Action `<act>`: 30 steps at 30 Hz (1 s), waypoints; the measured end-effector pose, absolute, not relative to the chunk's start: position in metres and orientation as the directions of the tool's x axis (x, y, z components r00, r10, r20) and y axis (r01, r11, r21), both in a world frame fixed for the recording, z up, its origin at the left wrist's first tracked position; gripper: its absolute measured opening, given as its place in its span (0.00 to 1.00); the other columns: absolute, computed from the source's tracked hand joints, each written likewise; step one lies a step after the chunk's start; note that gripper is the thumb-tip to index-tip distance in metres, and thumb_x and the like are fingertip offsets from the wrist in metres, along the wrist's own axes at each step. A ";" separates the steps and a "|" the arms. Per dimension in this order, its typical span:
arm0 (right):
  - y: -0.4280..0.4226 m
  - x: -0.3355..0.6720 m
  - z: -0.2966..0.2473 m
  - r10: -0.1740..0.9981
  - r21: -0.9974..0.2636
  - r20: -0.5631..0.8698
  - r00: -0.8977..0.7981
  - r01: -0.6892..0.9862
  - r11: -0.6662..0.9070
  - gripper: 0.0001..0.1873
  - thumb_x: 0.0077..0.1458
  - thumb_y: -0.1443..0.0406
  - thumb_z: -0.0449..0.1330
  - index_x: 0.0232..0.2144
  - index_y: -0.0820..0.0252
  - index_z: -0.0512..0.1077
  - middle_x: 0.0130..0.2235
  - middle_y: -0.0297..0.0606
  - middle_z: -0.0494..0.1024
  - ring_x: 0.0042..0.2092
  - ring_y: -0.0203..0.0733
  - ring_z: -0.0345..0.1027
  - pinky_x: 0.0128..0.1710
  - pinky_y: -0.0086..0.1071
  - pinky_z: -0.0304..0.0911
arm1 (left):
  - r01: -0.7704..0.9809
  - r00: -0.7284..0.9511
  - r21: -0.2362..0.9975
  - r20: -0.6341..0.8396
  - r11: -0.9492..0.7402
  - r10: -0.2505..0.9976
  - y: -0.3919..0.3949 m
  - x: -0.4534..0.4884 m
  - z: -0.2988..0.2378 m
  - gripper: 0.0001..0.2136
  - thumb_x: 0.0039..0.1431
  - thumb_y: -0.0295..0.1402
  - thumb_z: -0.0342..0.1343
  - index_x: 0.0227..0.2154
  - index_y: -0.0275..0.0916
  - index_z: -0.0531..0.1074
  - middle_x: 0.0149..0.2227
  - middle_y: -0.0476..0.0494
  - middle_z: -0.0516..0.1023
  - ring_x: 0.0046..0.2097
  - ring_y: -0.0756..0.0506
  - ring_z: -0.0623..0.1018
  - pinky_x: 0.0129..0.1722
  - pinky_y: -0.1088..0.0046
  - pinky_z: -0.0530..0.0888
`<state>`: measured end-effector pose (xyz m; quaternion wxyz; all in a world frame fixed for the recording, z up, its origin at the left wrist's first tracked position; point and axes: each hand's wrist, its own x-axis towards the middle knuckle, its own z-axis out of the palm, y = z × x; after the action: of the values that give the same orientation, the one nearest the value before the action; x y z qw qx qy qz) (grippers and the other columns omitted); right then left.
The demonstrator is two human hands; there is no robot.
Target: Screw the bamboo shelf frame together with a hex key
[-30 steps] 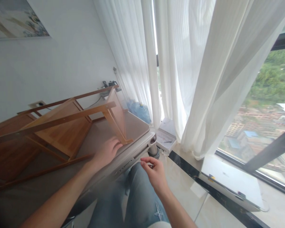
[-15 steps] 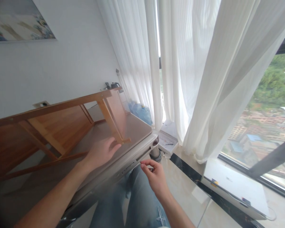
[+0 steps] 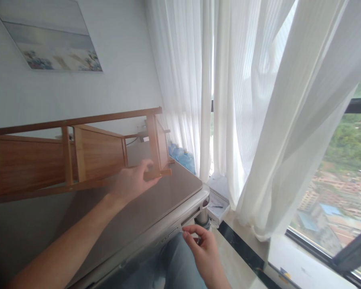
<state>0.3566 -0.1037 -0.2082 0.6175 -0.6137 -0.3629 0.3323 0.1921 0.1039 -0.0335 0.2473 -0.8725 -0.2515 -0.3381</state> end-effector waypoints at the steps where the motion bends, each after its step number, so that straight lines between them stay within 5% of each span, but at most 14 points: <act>1: -0.103 0.357 -0.203 0.853 -0.998 0.065 0.518 0.050 0.046 0.30 0.51 0.41 0.67 0.36 0.62 0.83 0.24 0.35 0.72 0.22 0.33 0.55 0.21 0.28 0.53 | 0.598 0.653 -0.300 0.720 -0.744 0.234 0.106 0.192 -0.032 0.21 0.66 0.49 0.57 0.54 0.42 0.72 0.33 0.47 0.84 0.30 0.44 0.82 0.24 0.72 0.63; 5: -0.098 0.359 -0.172 0.840 -0.987 0.162 0.518 0.089 0.136 0.25 0.53 0.44 0.68 0.36 0.61 0.83 0.22 0.35 0.71 0.23 0.32 0.54 0.21 0.28 0.50 | 0.548 0.699 -0.437 0.707 -0.713 0.105 0.114 0.190 -0.022 0.23 0.69 0.49 0.53 0.63 0.48 0.70 0.28 0.48 0.81 0.27 0.46 0.80 0.23 0.73 0.59; 11: -0.083 0.358 -0.131 0.817 -0.971 0.235 0.527 0.080 0.228 0.25 0.53 0.45 0.69 0.35 0.62 0.82 0.24 0.35 0.72 0.23 0.32 0.54 0.22 0.28 0.51 | 0.481 0.725 -0.522 0.688 -0.704 -0.015 0.118 0.189 -0.003 0.20 0.70 0.48 0.53 0.59 0.48 0.76 0.24 0.49 0.76 0.22 0.49 0.74 0.22 0.73 0.53; 22: -0.054 0.367 -0.059 0.598 -0.801 0.590 0.543 0.485 0.350 0.12 0.56 0.54 0.70 0.33 0.56 0.83 0.20 0.31 0.67 0.23 0.33 0.54 0.23 0.30 0.52 | 0.471 0.724 -0.549 0.687 -0.691 -0.053 0.117 0.188 -0.001 0.19 0.71 0.47 0.53 0.58 0.47 0.76 0.23 0.50 0.74 0.22 0.49 0.73 0.22 0.71 0.53; 30: -0.026 0.358 -0.046 0.655 -0.812 0.583 0.481 0.367 0.453 0.07 0.52 0.58 0.73 0.31 0.53 0.84 0.20 0.29 0.65 0.24 0.32 0.52 0.25 0.31 0.51 | 0.467 0.726 -0.522 0.687 -0.714 -0.028 0.118 0.186 -0.001 0.20 0.71 0.48 0.51 0.59 0.47 0.76 0.22 0.48 0.74 0.21 0.49 0.72 0.23 0.72 0.53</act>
<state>0.3580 -0.0261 -0.0460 0.6912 -0.5125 -0.4987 0.1043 0.1862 0.1176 -0.0011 0.3561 -0.8581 -0.1277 -0.3473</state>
